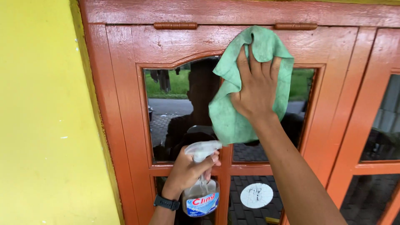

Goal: Cleaning a glass window pane on a door using a spray cleaner and a cloth.

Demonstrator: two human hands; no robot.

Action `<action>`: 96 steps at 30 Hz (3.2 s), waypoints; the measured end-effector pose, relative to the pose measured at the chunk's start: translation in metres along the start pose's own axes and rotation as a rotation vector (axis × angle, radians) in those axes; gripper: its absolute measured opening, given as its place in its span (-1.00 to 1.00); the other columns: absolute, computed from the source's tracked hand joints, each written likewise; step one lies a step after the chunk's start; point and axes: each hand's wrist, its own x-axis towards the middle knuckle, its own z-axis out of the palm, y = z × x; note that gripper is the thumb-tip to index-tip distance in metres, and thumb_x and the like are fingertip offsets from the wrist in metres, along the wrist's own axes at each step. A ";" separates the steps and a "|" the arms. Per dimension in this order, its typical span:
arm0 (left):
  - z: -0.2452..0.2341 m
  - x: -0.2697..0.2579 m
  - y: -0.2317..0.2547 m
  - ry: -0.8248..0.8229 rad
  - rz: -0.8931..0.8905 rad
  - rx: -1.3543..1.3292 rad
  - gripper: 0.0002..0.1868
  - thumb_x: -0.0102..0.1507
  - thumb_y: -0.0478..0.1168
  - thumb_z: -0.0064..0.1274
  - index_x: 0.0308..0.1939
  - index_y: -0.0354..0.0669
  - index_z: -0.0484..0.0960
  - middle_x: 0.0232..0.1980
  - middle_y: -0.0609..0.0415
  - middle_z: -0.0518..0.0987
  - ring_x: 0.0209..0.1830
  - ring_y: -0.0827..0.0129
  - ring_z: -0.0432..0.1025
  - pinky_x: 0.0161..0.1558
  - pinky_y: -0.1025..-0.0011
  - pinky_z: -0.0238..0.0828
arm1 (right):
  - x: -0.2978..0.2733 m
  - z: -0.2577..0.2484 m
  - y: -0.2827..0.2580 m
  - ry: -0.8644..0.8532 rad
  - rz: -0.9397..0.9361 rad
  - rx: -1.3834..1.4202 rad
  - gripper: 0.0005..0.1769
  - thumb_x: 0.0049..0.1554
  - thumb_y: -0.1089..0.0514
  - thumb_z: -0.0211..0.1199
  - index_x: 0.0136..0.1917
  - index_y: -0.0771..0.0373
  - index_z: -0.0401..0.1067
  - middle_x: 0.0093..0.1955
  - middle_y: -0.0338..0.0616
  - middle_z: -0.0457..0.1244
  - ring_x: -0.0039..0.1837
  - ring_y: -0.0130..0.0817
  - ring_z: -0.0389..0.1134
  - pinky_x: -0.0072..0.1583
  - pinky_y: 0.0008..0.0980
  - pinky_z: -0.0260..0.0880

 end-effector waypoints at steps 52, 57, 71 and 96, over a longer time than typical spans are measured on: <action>0.021 0.000 -0.007 0.108 0.073 0.246 -0.78 0.19 -0.55 -0.06 -0.14 -0.48 0.64 -0.30 -0.01 0.69 -0.60 0.54 0.46 -0.57 0.51 0.44 | -0.006 0.001 0.013 0.079 -0.113 -0.042 -0.36 0.08 0.24 0.18 0.45 0.27 0.26 0.69 0.24 -0.05 0.62 0.24 0.05 0.56 0.29 -0.30; 0.022 -0.001 -0.006 0.121 0.018 0.189 -0.70 0.13 -0.56 -0.08 -0.12 -0.44 0.67 -0.28 0.01 0.70 -0.61 0.57 0.42 -0.57 0.52 0.41 | -0.021 -0.012 0.000 0.120 -0.096 0.009 -0.27 -0.02 0.10 0.19 0.42 0.33 0.38 0.49 0.02 0.24 0.49 0.08 0.16 0.57 0.19 -0.14; 0.020 0.002 -0.005 0.098 0.050 0.277 -0.80 0.17 -0.50 0.01 -0.17 -0.41 0.69 -0.35 0.02 0.71 -0.63 0.54 0.47 -0.58 0.51 0.47 | -0.080 -0.009 -0.011 -0.004 -0.081 0.070 -0.30 -0.16 0.12 0.29 0.26 0.41 0.40 0.34 0.07 0.27 0.38 0.08 0.19 0.53 0.23 -0.12; 0.012 0.002 -0.007 0.074 0.029 0.117 -0.60 0.24 -0.48 -0.05 0.15 -0.41 0.64 -0.31 -0.04 0.66 -0.58 0.52 0.47 -0.52 0.51 0.48 | -0.144 -0.034 -0.034 -0.240 0.088 0.148 -0.09 -0.36 0.30 0.21 0.34 0.37 0.32 0.35 0.08 0.25 0.20 0.20 0.23 0.47 0.19 -0.06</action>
